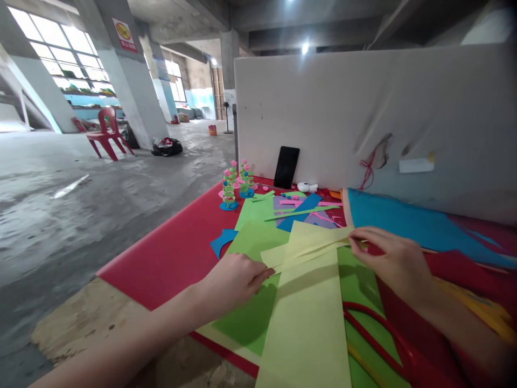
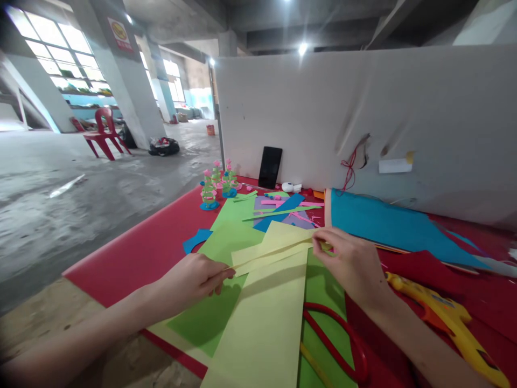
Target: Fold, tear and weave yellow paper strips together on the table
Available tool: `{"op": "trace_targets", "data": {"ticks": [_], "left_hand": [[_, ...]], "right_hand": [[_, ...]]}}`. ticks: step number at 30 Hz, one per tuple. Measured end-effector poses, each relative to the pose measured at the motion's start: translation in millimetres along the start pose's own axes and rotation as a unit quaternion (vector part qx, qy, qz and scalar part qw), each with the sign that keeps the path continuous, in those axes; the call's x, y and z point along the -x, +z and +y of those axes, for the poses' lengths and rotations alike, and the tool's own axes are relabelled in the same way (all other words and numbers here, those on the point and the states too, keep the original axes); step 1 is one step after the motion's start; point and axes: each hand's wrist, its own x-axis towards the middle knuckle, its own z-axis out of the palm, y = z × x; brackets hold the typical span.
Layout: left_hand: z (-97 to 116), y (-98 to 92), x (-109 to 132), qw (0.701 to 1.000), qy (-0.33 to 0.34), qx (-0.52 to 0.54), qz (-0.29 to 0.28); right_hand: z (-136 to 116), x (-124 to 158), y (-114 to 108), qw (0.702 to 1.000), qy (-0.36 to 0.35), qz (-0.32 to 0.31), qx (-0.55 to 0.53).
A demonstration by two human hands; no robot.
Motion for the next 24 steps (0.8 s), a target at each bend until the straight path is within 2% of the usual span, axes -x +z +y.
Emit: {"op": "trace_targets", "data": {"ticks": [6, 9, 12, 14, 17, 20, 24], "left_hand": [[-5, -0.1, -1, 1.000, -0.006, -0.002, 0.016], [-7, 1.0, -1, 1.000, -0.010, -0.017, 0.015], [-6, 2.7, -2, 0.999, 0.000, -0.046, 0.009], [-6, 3.3, -3, 0.998, 0.010, -0.065, 0.009], [-7, 2.6, -3, 0.995, 0.027, -0.093, 0.012], [-10, 1.3, -3, 0.994, 0.044, -0.096, 0.024], [-12, 1.7, -4, 0.985, 0.089, -0.097, 0.109]], "right_hand": [[56, 11, -7, 0.994, 0.039, 0.048, 0.087], [63, 11, -12, 0.990, 0.058, 0.074, 0.104], [32, 3, -15, 0.996, 0.022, 0.063, 0.064], [-2, -6, -14, 0.999, -0.051, -0.004, -0.016], [-46, -19, -6, 0.985, -0.149, -0.075, -0.045], [-64, -26, 7, 0.977, -0.156, -0.118, -0.080], [-71, -26, 21, 0.970, -0.114, -0.184, -0.110]]}}
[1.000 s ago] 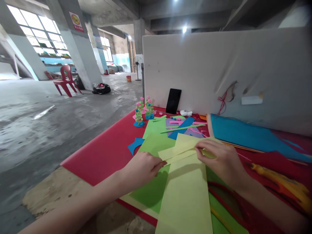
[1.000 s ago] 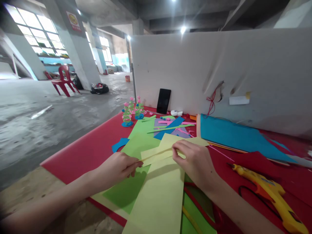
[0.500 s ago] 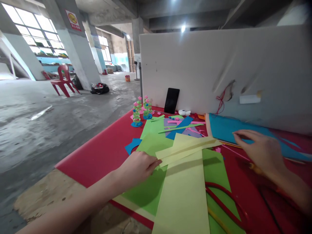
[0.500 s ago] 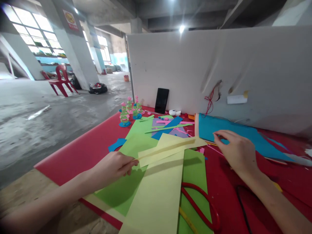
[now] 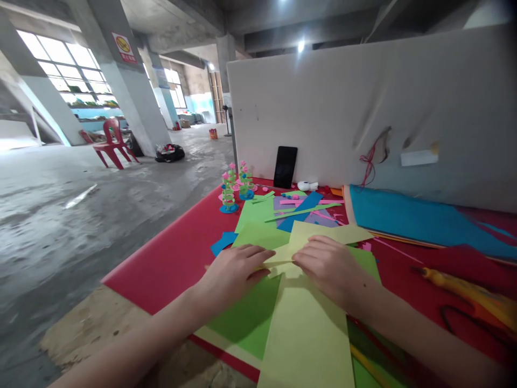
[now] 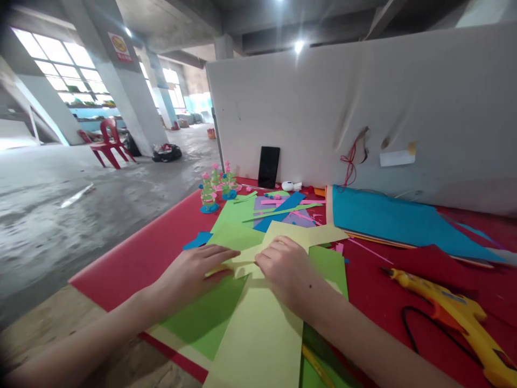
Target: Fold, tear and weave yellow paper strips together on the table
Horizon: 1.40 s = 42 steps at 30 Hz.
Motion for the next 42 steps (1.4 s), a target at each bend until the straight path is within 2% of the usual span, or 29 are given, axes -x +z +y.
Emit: {"op": "trace_targets", "data": {"ticks": [3, 7, 12, 15, 20, 27, 32, 36, 39, 42], "left_hand": [[3, 3.0, 0, 0.997, 0.051, 0.021, 0.062], [8, 9.7, 0, 0.990, 0.089, 0.055, 0.089], [8, 13.9, 1, 0.987, 0.061, 0.065, 0.131], [2, 9.5, 0, 0.985, 0.029, 0.067, 0.157], [-9, -0.3, -2, 0.987, -0.023, 0.051, 0.152], [-9, 4.2, -4, 0.987, -0.027, 0.064, 0.144], [-4, 9.0, -3, 0.984, 0.032, 0.068, 0.162], [3, 8.7, -3, 0.980, 0.083, 0.079, 0.165], [1, 7.5, -3, 0.977, 0.078, 0.079, 0.182], [-6, 6.5, -4, 0.977, 0.049, 0.067, 0.199]], "right_hand": [[-10, -1, 6, 0.999, 0.034, -0.035, -0.004], [-27, -2, 9, 0.997, 0.046, -0.066, -0.015], [-34, 1, 4, 0.995, 0.054, -0.079, -0.004], [-31, 5, -4, 0.996, 0.074, -0.059, -0.006], [-20, 16, -18, 0.996, 0.087, -0.023, -0.019], [-9, 27, -22, 0.992, 0.116, -0.048, -0.020], [-18, 16, -14, 0.992, 0.121, -0.027, -0.031], [-31, 3, -7, 0.992, 0.095, -0.052, -0.058], [-33, 0, -7, 0.992, 0.095, -0.063, -0.062], [-29, 3, -9, 0.991, 0.113, -0.048, -0.057]]}}
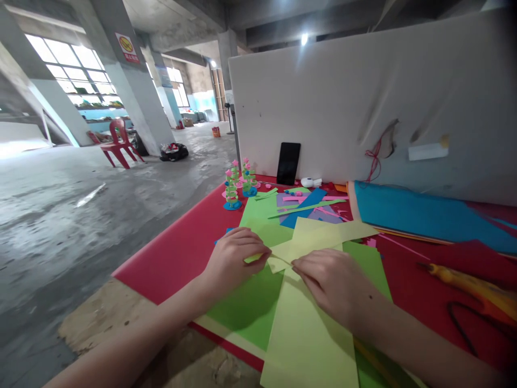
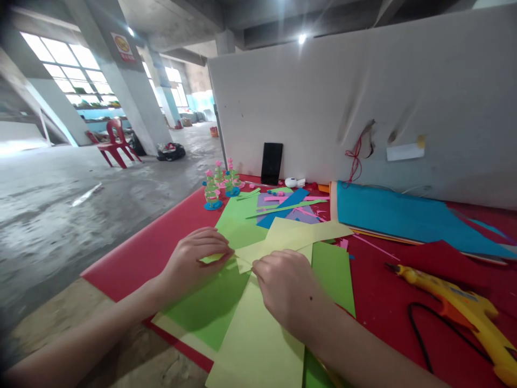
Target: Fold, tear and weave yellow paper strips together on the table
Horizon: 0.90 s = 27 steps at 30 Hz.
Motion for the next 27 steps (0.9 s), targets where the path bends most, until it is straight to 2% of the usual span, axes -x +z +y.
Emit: {"op": "trace_targets", "data": {"ticks": [5, 10, 12, 16, 21, 27], "left_hand": [[-3, -1.8, -2, 1.000, -0.014, 0.006, -0.010], [0, -4.6, -6, 0.995, -0.040, 0.054, -0.078], [4, -4.4, -5, 0.994, -0.043, 0.056, -0.085], [15, -1.6, -2, 0.997, -0.013, 0.041, -0.063], [26, -0.8, 0, 0.998, 0.018, 0.037, -0.044], [25, -4.7, -2, 0.999, 0.026, 0.019, -0.017]], "right_hand": [[8, 3, -4, 1.000, 0.003, 0.004, -0.009], [12, 3, -4, 1.000, 0.013, -0.003, -0.024], [13, 3, -4, 1.000, 0.019, -0.003, -0.021], [10, 4, -1, 0.999, 0.009, -0.005, -0.032], [0, 7, 2, 0.998, -0.037, -0.001, -0.055], [-2, 9, 3, 0.997, -0.048, 0.014, -0.053]]}}
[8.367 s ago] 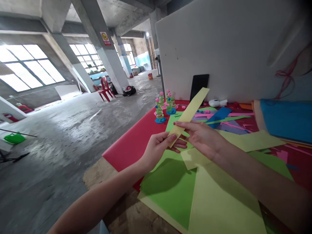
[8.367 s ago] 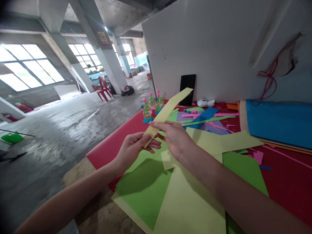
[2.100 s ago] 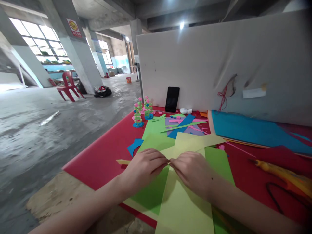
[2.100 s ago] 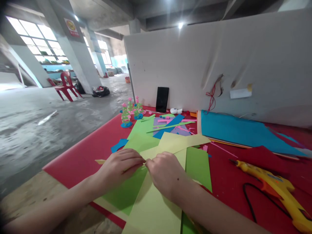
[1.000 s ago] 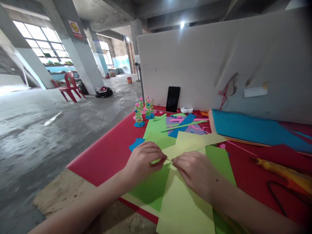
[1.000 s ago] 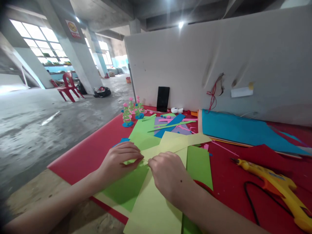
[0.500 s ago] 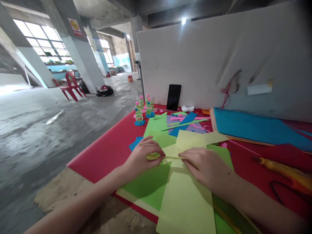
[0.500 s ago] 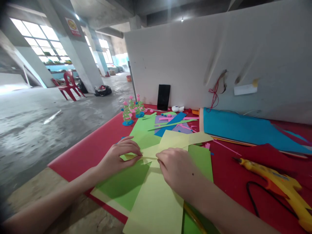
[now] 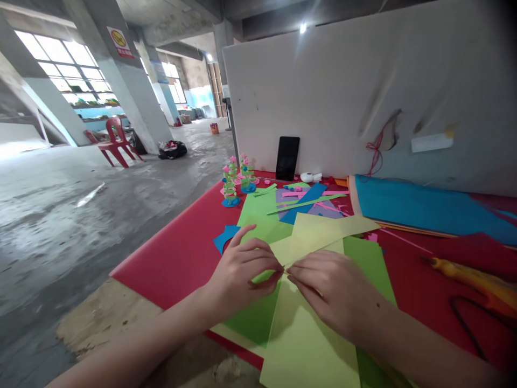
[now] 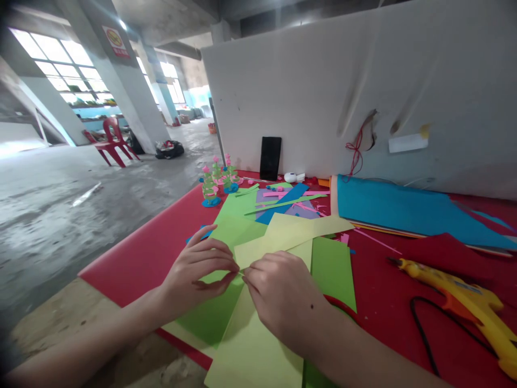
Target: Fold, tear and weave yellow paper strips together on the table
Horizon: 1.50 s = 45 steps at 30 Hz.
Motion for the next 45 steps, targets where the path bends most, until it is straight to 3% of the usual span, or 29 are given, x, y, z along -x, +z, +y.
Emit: {"op": "trace_targets", "data": {"ticks": [5, 10, 15, 20, 25, 35, 45], "left_hand": [[-15, -9.3, -3, 0.997, -0.048, -0.046, 0.028], [-24, -12.3, -6, 0.995, -0.045, -0.076, 0.046], [-15, -7.2, -3, 0.996, -0.070, -0.044, 0.016], [-1, -4.2, 0, 0.999, -0.031, -0.035, 0.001], [5, -2.3, 2, 0.999, -0.010, -0.031, -0.006], [3, 10.6, 8, 0.992, 0.001, -0.024, -0.121], [2, 1.1, 6, 0.998, 0.000, -0.010, -0.067]], "right_hand": [[3, 0, -9, 1.000, 0.016, 0.021, -0.005], [13, -1, -13, 0.999, 0.045, 0.027, -0.015], [17, -4, -11, 0.996, 0.056, 0.069, -0.029], [8, -6, -9, 0.990, 0.033, 0.108, -0.086], [2, -4, -8, 0.988, 0.019, 0.105, -0.115], [0, -6, 7, 0.986, 0.020, 0.120, -0.117], [3, -7, -8, 0.980, 0.075, 0.160, -0.095]]}}
